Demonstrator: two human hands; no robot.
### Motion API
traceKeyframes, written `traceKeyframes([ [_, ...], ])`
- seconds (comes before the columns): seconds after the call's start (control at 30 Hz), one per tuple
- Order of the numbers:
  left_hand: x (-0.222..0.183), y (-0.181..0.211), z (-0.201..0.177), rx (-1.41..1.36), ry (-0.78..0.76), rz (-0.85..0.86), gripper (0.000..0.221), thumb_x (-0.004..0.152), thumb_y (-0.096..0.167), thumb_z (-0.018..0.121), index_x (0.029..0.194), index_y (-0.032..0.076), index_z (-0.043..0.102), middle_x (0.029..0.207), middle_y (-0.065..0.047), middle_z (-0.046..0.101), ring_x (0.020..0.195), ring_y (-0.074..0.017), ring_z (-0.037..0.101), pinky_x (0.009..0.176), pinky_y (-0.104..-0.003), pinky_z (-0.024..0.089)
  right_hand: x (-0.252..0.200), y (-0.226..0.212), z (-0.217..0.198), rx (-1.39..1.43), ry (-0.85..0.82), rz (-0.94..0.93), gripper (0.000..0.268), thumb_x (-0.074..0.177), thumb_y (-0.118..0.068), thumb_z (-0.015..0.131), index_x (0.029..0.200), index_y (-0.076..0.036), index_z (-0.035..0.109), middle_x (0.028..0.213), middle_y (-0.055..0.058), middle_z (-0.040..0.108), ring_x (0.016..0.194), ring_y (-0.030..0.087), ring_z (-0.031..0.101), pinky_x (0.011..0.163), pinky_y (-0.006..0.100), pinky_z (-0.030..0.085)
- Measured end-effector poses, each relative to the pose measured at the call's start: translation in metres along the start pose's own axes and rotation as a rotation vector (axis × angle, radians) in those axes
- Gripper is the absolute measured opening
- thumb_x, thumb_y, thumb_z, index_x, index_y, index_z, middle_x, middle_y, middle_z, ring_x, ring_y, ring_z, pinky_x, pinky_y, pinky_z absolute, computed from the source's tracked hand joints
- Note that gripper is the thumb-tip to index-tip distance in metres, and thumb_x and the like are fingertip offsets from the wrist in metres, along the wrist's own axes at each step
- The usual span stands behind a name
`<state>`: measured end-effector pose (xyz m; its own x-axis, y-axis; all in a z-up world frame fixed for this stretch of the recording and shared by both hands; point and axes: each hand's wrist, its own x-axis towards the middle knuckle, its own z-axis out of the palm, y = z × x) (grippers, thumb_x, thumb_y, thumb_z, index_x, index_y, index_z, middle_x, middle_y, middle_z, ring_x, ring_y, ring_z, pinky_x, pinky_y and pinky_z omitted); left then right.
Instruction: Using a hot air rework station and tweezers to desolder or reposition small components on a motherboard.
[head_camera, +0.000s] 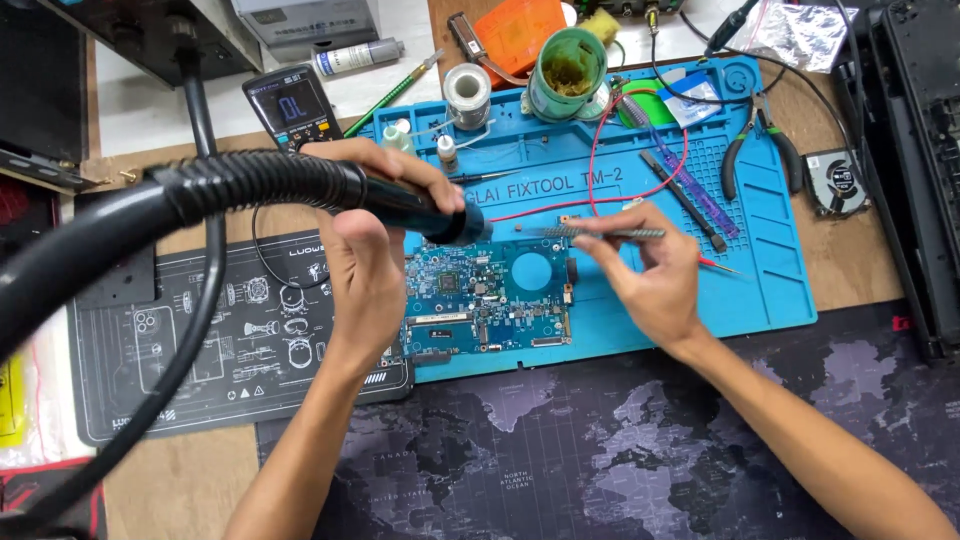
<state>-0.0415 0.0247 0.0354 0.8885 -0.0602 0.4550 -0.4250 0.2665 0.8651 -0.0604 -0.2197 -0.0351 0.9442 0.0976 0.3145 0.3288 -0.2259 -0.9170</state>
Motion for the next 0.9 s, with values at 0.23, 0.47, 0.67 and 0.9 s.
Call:
traceKeyframes([
  [0.23,-0.01,-0.011,-0.006,-0.052,-0.059,-0.111,0.051,0.107,0.064,0.044,0.121,0.015,0.04,0.093,-0.012,0.056,0.085,-0.0211,0.06,0.091,-0.036,0.057,-0.025,0.005,0.015,-0.029,-0.03,0.042,0.015,0.093,0.0,0.078,0.106,-0.002,0.071,0.106,0.014,0.077,0.104,0.023,0.078,0.074,0.023,0.06],
  [0.47,-0.01,-0.015,-0.004,-0.006,-0.103,-0.081,0.052,0.108,0.064,0.039,0.12,0.013,0.039,0.093,-0.012,0.057,0.084,-0.02,0.059,0.088,-0.034,0.054,-0.032,0.013,0.019,-0.055,-0.038,0.001,0.016,0.092,0.0,0.079,0.105,-0.002,0.07,0.104,0.014,0.077,0.104,0.025,0.079,0.076,0.024,0.062],
  [0.67,-0.009,-0.02,-0.003,0.056,-0.125,-0.067,0.053,0.109,0.065,0.036,0.122,0.014,0.04,0.093,-0.009,0.058,0.083,-0.0173,0.059,0.082,-0.031,0.053,-0.027,0.015,0.019,-0.018,-0.07,0.01,0.017,0.092,0.003,0.078,0.106,-0.002,0.069,0.104,0.015,0.077,0.107,0.027,0.079,0.08,0.025,0.063],
  [0.9,-0.01,-0.022,-0.005,0.043,-0.131,-0.082,0.053,0.109,0.064,0.036,0.122,0.013,0.039,0.093,-0.009,0.057,0.084,-0.0176,0.059,0.083,-0.032,0.053,-0.017,0.014,0.016,0.063,-0.087,0.134,0.016,0.093,0.002,0.075,0.105,-0.002,0.066,0.106,0.016,0.077,0.107,0.027,0.079,0.091,0.028,0.065],
])
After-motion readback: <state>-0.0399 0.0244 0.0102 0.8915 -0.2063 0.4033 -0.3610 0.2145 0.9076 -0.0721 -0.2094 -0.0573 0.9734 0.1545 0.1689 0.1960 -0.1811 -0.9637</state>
